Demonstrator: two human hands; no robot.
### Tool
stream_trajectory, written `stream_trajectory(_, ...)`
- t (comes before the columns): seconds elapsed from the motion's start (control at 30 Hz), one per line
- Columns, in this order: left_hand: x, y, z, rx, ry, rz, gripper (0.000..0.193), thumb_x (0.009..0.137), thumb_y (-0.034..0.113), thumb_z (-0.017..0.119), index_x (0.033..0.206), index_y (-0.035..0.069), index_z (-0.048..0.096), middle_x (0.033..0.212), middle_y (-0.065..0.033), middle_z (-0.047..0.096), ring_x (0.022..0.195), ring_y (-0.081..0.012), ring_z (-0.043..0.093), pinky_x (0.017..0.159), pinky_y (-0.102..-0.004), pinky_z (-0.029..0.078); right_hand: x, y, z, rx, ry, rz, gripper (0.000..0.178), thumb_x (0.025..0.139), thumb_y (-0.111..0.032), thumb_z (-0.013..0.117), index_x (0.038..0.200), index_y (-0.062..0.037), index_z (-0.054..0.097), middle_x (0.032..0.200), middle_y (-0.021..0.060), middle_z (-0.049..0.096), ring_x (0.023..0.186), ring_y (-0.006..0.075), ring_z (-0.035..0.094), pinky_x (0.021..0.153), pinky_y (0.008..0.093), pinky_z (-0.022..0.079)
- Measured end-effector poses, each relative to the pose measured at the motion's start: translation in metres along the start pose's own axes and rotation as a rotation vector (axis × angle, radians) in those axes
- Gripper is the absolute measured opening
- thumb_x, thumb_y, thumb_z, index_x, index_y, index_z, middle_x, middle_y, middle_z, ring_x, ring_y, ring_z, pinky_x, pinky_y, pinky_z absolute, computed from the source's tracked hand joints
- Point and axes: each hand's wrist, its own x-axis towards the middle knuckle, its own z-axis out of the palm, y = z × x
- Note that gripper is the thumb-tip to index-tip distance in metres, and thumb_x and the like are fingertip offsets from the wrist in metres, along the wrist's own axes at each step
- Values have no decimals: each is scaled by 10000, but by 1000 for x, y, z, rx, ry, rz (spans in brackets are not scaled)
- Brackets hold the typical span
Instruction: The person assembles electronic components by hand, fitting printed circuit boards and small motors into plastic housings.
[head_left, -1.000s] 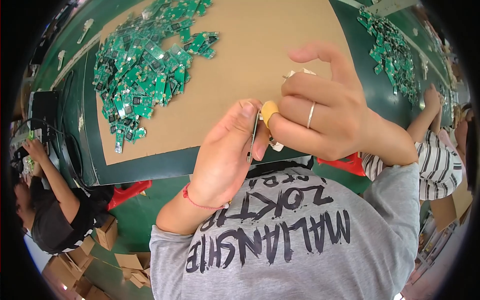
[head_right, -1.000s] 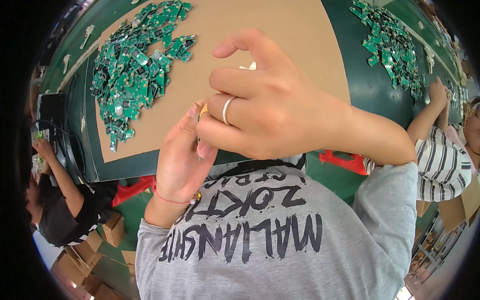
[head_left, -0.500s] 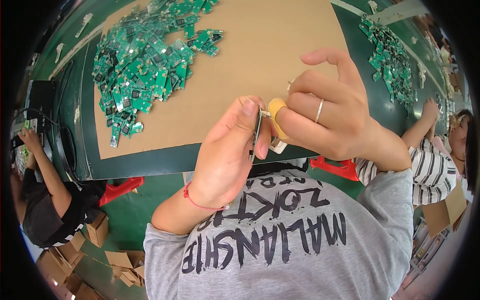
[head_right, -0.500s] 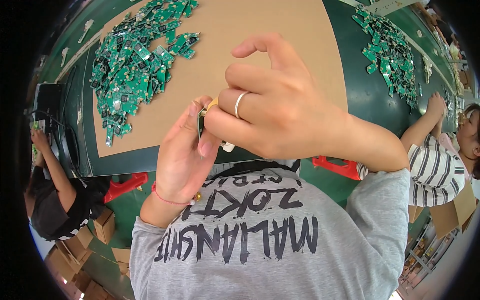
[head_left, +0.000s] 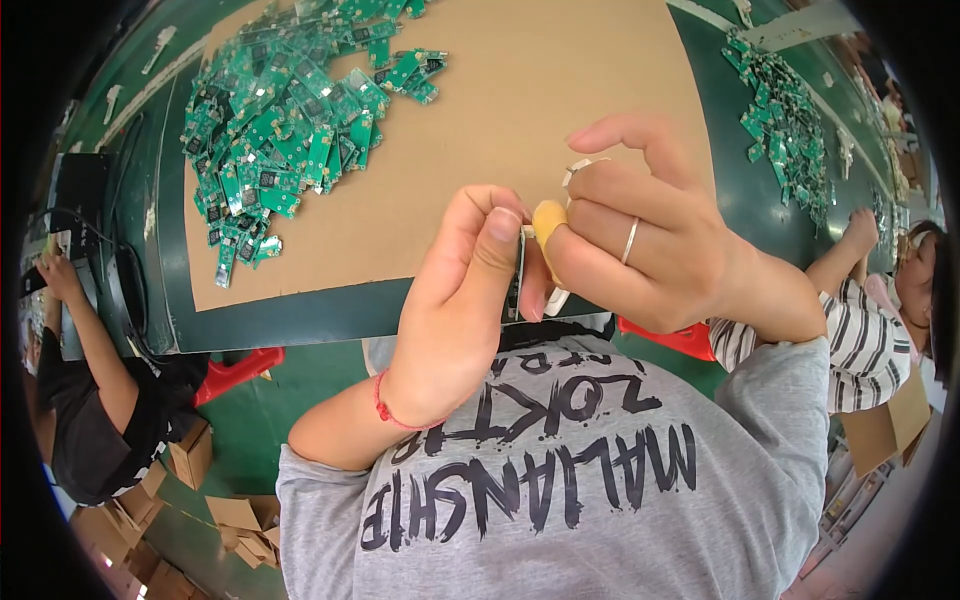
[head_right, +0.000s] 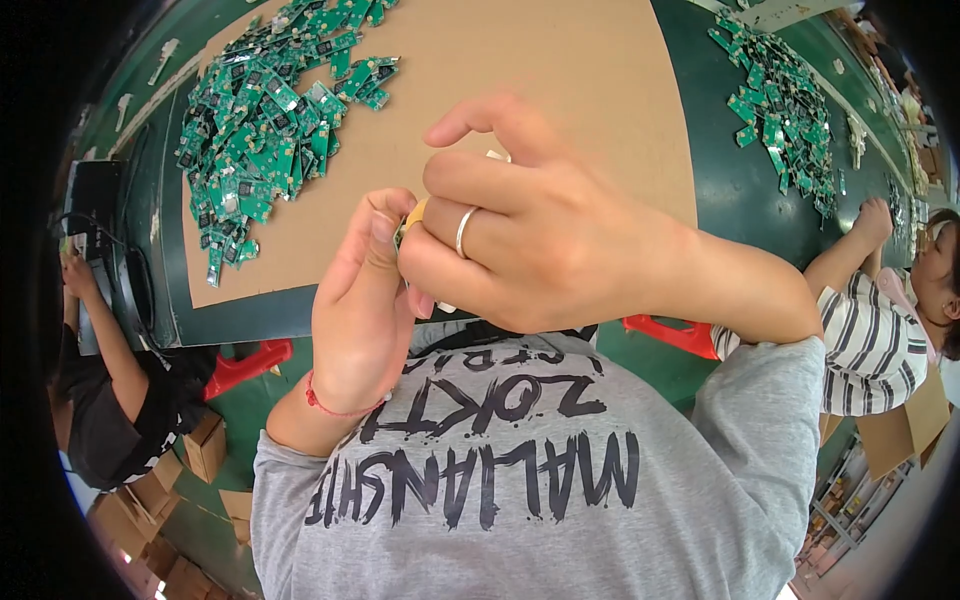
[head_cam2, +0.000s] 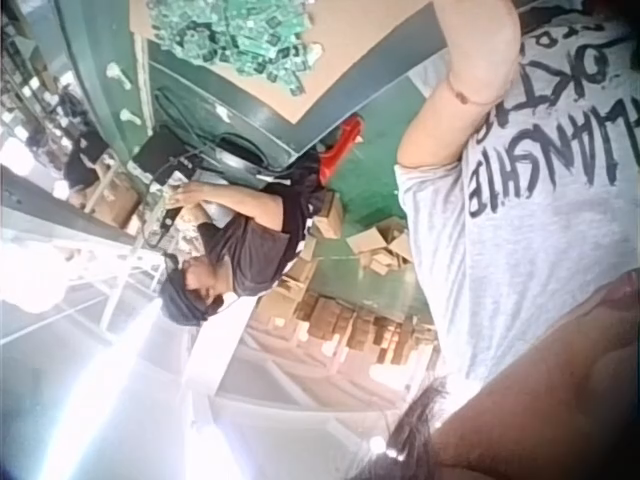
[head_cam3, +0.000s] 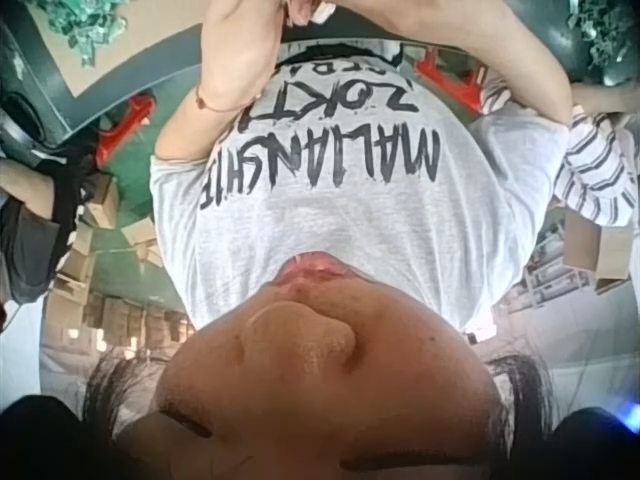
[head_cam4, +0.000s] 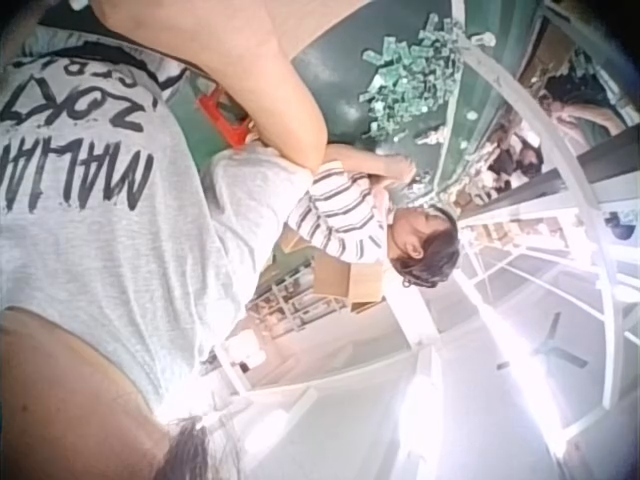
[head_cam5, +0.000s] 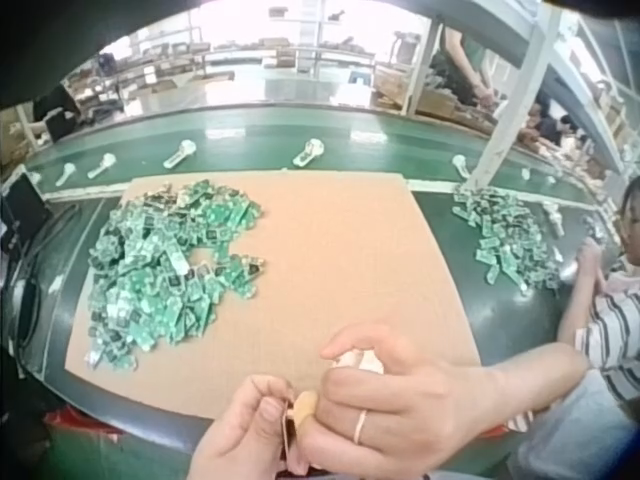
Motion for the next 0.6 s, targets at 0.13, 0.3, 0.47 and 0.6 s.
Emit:
stream_trajectory(0.13, -2, 2, 0, 72, -18, 15, 193, 980, 242, 321, 953, 65, 392, 655, -10, 456, 597, -61, 420, 591, -200, 367, 1, -2, -5, 36, -44, -18, 188, 547, -107, 643, 624, -11, 500, 561, 42, 443, 572, 175, 512, 715, 419, 461)
stream_trajectory(0.3, 16, -3, -11, 101, -5, 84, 237, 976, 265, 337, 1000, 52, 439, 779, -12, 507, 684, -65, 453, 616, -191, 377, 2, 2, -5, 104, -110, 314, 253, 569, -66, 690, 747, 2, 523, 675, 61, 527, 662, 221, 540, 735, 395, 463)
stream_trajectory(0.47, 34, -16, -31, 273, 143, 172, 359, 967, 359, 327, 1111, 65, 475, 802, 11, 507, 699, -55, 443, 572, -183, 370, -7, 7, 7, 239, 12, 698, 242, 592, -61, 685, 790, -54, 546, 784, 34, 589, 765, 224, 589, 772, 362, 469)
stream_trajectory(0.6, 27, -22, -30, 225, 101, -72, 443, 957, 420, 308, 1107, 39, 478, 700, -12, 507, 524, -90, 448, 481, -204, 365, -20, 12, 16, 491, 77, 573, 227, 625, -29, 689, 740, -44, 493, 944, 86, 626, 908, 249, 607, 849, 407, 461)
